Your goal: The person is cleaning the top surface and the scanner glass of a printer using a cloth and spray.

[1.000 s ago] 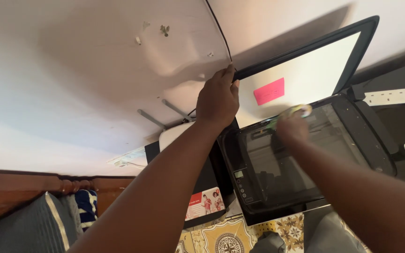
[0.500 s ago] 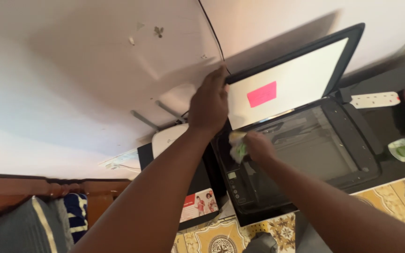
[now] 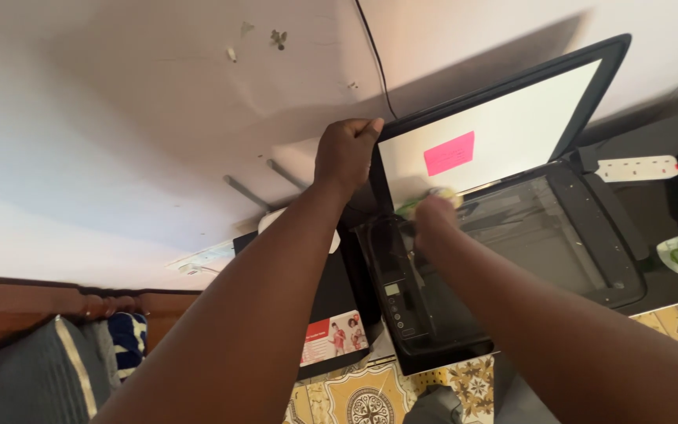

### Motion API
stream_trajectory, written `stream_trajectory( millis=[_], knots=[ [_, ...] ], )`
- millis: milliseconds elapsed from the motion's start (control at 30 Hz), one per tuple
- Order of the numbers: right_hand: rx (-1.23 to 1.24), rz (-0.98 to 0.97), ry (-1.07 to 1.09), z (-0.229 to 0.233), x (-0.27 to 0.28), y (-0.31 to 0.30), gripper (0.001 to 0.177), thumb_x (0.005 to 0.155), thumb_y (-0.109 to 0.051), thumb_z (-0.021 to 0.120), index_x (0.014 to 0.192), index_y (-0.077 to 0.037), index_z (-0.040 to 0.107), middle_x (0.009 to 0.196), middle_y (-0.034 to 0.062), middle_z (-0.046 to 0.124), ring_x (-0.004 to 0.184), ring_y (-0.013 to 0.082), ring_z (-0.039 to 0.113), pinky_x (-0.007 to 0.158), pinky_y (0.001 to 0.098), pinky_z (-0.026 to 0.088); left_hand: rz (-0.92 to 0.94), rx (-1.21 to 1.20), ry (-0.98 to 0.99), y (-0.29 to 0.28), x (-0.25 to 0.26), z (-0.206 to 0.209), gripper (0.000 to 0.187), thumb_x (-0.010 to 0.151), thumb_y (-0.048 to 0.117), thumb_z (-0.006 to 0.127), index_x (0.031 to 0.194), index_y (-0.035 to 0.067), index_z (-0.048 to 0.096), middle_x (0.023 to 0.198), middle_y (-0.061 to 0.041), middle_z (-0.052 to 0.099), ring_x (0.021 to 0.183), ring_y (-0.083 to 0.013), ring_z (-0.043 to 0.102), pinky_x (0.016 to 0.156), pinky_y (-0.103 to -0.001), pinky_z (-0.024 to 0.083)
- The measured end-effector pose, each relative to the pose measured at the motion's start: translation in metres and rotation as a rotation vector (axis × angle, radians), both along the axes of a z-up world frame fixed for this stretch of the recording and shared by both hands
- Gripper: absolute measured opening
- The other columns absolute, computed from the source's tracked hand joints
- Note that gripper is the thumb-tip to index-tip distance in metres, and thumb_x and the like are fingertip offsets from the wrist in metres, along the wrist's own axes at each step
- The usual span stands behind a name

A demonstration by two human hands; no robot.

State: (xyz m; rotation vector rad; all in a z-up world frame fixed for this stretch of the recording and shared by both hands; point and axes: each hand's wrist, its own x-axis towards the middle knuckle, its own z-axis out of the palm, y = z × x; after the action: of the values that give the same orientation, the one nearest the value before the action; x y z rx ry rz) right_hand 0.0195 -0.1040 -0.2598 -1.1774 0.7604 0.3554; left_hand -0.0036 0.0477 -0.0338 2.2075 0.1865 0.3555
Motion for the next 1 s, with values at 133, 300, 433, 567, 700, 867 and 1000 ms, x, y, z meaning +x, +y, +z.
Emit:
stream_trajectory(
  millis=[133,300,433,567,700,867,1000],
  knots=[
    [0.223,-0.095,0.114,0.019,-0.022,0.028,0.020,0.100,-0.013,0.047,0.117,-0.009,0.056,0.102,0.0128,0.062,0.087,0.0244,0.063,0.067,0.0365,0.055,-0.026,-0.074,0.023,0.006,0.005,-0.007,0.034,0.094,0.039,0.067,0.092,0.007,0.079,0.062,-0.009,0.068,0.058,-0.0201,0.064,0.062,-0.038,0.051],
    [0.420,-0.030,0.091,-0.022,-0.021,-0.005,0.020,0.098,-0.015,0.048,0.115,-0.009,0.057,0.099,0.0125,0.063,0.081,0.0232,0.061,0.059,0.0335,0.049,-0.073,-0.141,0.060,0.008,0.011,-0.012,0.038,0.095,0.038,0.068,0.081,0.004,0.076,0.056,-0.005,0.062,0.052,-0.0164,0.058,0.057,-0.037,0.048],
    [0.413,0.077,0.063,0.058,-0.031,-0.010,0.023,0.100,-0.015,0.046,0.118,-0.004,0.056,0.103,0.0162,0.063,0.087,0.0260,0.062,0.061,0.0346,0.051,-0.082,-0.213,0.083,0.009,0.013,-0.009,0.043,0.098,0.039,0.068,0.077,0.002,0.072,0.056,-0.002,0.056,0.052,-0.0138,0.050,0.054,-0.035,0.045],
    [0.397,-0.019,0.024,0.119,-0.023,0.012,0.025,0.100,-0.010,0.047,0.121,0.000,0.054,0.112,0.0189,0.062,0.102,0.0317,0.067,0.075,0.0416,0.062,-0.101,-0.218,0.135,0.009,0.002,0.004,0.043,0.098,0.039,0.065,0.073,0.005,0.068,0.057,-0.001,0.055,0.053,-0.0125,0.051,0.054,-0.033,0.044],
    [0.433,0.020,-0.002,0.165,-0.006,0.017,0.026,0.097,0.002,0.048,0.123,0.008,0.049,0.115,0.0237,0.057,0.105,0.0382,0.067,0.080,0.0464,0.063,-0.170,-0.447,0.110,0.019,0.013,-0.015,0.037,0.097,0.037,0.065,0.077,0.007,0.074,0.062,0.004,0.061,0.057,-0.0096,0.051,0.056,-0.032,0.045],
    [0.464,0.110,-0.274,0.193,0.007,-0.004,0.026,0.099,0.001,0.056,0.120,0.018,0.055,0.113,0.0264,0.066,0.091,0.0325,0.074,0.076,0.0337,0.064,-0.186,-0.571,0.189,0.022,0.025,-0.021,0.035,0.095,0.036,0.066,0.090,0.004,0.079,0.072,0.001,0.071,0.063,-0.0102,0.060,0.063,-0.029,0.051],
    [0.477,0.052,-0.524,0.179,0.025,-0.040,0.027,0.104,-0.005,0.054,0.120,0.017,0.058,0.105,0.0230,0.067,0.083,0.0280,0.071,0.066,0.0327,0.064,-0.135,-0.472,0.234,0.029,0.027,-0.027,0.039,0.099,0.035,0.069,0.093,-0.002,0.078,0.070,-0.004,0.055,0.064,-0.0162,0.047,0.061,-0.036,0.042]
  ],
)
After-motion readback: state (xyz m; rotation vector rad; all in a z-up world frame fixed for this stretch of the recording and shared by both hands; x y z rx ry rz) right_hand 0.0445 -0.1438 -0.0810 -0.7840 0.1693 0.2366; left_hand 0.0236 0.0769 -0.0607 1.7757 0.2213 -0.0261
